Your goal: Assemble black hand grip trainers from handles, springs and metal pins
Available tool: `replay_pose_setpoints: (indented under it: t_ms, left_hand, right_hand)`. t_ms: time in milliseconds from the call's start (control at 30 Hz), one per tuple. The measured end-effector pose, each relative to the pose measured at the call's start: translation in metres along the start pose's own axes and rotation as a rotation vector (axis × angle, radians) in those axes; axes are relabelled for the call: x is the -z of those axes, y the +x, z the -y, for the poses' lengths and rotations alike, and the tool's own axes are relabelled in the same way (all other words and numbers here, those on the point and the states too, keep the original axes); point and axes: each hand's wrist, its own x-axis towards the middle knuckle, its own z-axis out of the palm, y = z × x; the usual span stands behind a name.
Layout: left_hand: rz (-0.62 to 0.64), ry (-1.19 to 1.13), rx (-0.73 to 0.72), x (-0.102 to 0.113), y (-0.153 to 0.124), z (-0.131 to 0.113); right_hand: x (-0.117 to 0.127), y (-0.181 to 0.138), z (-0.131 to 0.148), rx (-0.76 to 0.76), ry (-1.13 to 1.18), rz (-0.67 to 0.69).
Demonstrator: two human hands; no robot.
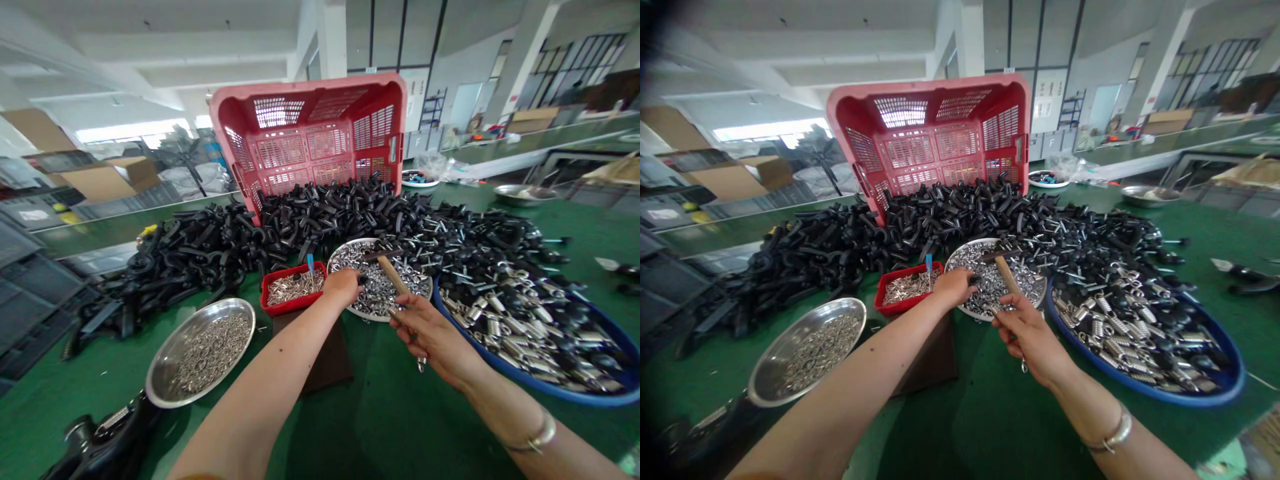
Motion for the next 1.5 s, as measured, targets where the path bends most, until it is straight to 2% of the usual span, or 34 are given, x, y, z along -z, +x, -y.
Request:
replay_pose_setpoints:
  t_ms: [100, 167, 267, 333, 467, 533, 667, 767, 1033, 1133, 1200, 1267, 1333, 1500]
  left_hand:
    - [-0.087, -0.14, 0.059, 0.001, -0.007, 0.002]
    - [-0.123, -0.435, 0.141, 0.003, -0.018, 0.002]
    - [-0.059, -1.017, 0.269, 0.008, -0.045, -0.003]
    - [-0.003, -1.311, 0.345, 0.012, -0.066, -0.008]
    - [0.031, -1.653, 0.409, 0.013, -0.101, -0.015]
    - [0.021, -1.758, 0.458, 0.011, -0.11, -0.014]
    - [-0.051, -1.86, 0.561, 0.007, -0.117, -0.007]
    - [-0.056, -1.892, 0.572, 0.006, -0.118, -0.002]
    - [-0.051, -1.974, 0.582, -0.001, -0.12, 0.008]
    - [-0.1, -2.018, 0.561, -0.004, -0.119, 0.005]
    - [-0.1, -2.007, 0.587, -0.007, -0.119, 0.003]
    - [-0.05, -1.972, 0.62, -0.01, -0.119, 0.002]
    - [0.043, -1.936, 0.63, -0.009, -0.121, 0.005]
    - [0.291, -1.871, 0.566, 0.003, -0.125, 0.014]
  right_hand:
    - [0.002, 0.0, 0.001, 0.063, -0.083, -0.017]
    - [0.002, 0.001, 0.002, 0.072, -0.117, 0.002]
    - [-0.005, 0.003, 0.006, 0.105, -0.183, 0.048]
    - [-0.014, 0.004, 0.008, 0.134, -0.226, 0.067]
    - [-0.033, 0.005, 0.007, 0.115, -0.26, 0.136]
    - [-0.04, 0.006, 0.004, 0.096, -0.242, 0.122]
    - [-0.048, 0.007, -0.001, 0.081, -0.201, 0.097]
    - [-0.053, 0.009, -0.005, 0.076, -0.209, 0.132]
    - [-0.056, 0.024, -0.017, 0.021, -0.219, 0.103]
    - [-0.053, 0.028, -0.018, 0.09, -0.356, 0.068]
    - [-0.053, 0.03, -0.018, 0.234, -0.53, -0.014]
    - [-0.054, 0.033, -0.015, 0.413, -0.664, -0.082]
    - [-0.057, 0.034, -0.01, 0.531, -0.703, -0.087]
    - [-0.065, 0.035, 0.011, 0.5, -0.628, 0.07]
